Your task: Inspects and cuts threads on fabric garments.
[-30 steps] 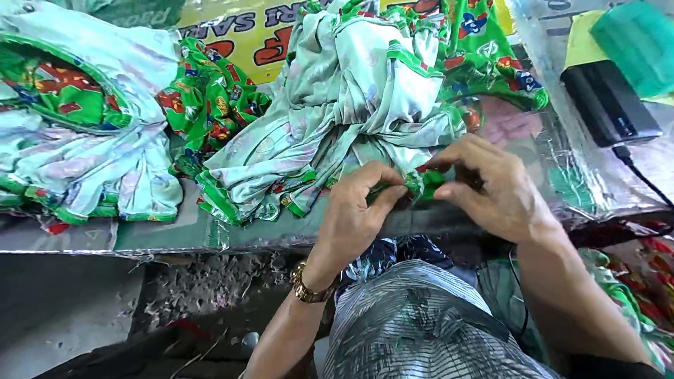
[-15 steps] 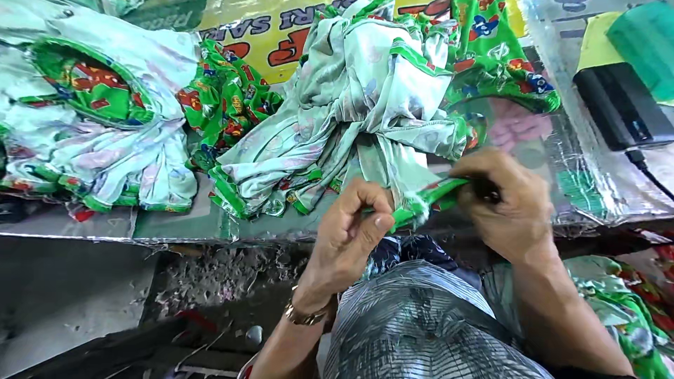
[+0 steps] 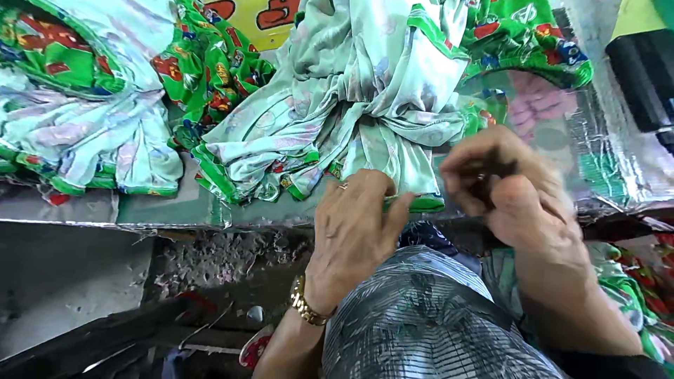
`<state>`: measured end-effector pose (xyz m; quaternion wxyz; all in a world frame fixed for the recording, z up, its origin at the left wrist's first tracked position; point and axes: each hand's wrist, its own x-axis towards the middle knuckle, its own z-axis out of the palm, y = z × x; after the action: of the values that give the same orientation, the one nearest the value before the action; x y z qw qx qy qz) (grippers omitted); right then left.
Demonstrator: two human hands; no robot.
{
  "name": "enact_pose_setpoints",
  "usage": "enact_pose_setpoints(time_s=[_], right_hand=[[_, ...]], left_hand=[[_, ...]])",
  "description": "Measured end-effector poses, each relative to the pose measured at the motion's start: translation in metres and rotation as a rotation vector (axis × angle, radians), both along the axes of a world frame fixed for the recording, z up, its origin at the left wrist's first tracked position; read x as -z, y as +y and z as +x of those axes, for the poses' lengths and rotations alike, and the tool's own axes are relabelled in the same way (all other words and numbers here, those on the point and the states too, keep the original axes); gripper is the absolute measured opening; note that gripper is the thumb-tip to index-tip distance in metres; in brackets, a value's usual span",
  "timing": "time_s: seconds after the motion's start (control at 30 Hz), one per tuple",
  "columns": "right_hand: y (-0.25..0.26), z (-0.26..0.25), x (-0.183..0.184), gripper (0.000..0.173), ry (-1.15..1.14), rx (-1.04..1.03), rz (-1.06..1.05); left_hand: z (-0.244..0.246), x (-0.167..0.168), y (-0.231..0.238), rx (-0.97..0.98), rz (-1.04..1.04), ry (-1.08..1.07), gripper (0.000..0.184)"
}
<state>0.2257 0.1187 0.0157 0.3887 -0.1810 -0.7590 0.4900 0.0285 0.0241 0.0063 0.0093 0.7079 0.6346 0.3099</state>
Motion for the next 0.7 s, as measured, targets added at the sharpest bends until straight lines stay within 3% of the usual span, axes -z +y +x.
enact_pose_setpoints(time_s=[0.1,0.23,0.43,0.6,0.7], right_hand=[[0.002,-0.019,0.016,0.047,-0.089,-0.054,-0.062],[0.002,-0.018,0.023,0.011,-0.218,-0.012,-0.014],[0.000,-0.019,0.031,0.014,-0.287,-0.058,0.211],[-0.006,-0.023,0.035,0.008,-0.314,0.022,0.372],[-0.008,-0.021,0.034,0.008,-0.283,0.060,0.244]], left_hand=[[0.011,0.016,0.004,-0.073,-0.049,0.189,0.030],[0.011,0.020,-0.015,-0.099,-0.088,0.100,0.017],[0.005,0.024,-0.033,-0.113,-0.039,-0.091,0.015],[0.010,0.030,-0.022,0.054,0.106,-0.326,0.012],[0.010,0.037,-0.009,0.082,0.070,-0.411,0.035]])
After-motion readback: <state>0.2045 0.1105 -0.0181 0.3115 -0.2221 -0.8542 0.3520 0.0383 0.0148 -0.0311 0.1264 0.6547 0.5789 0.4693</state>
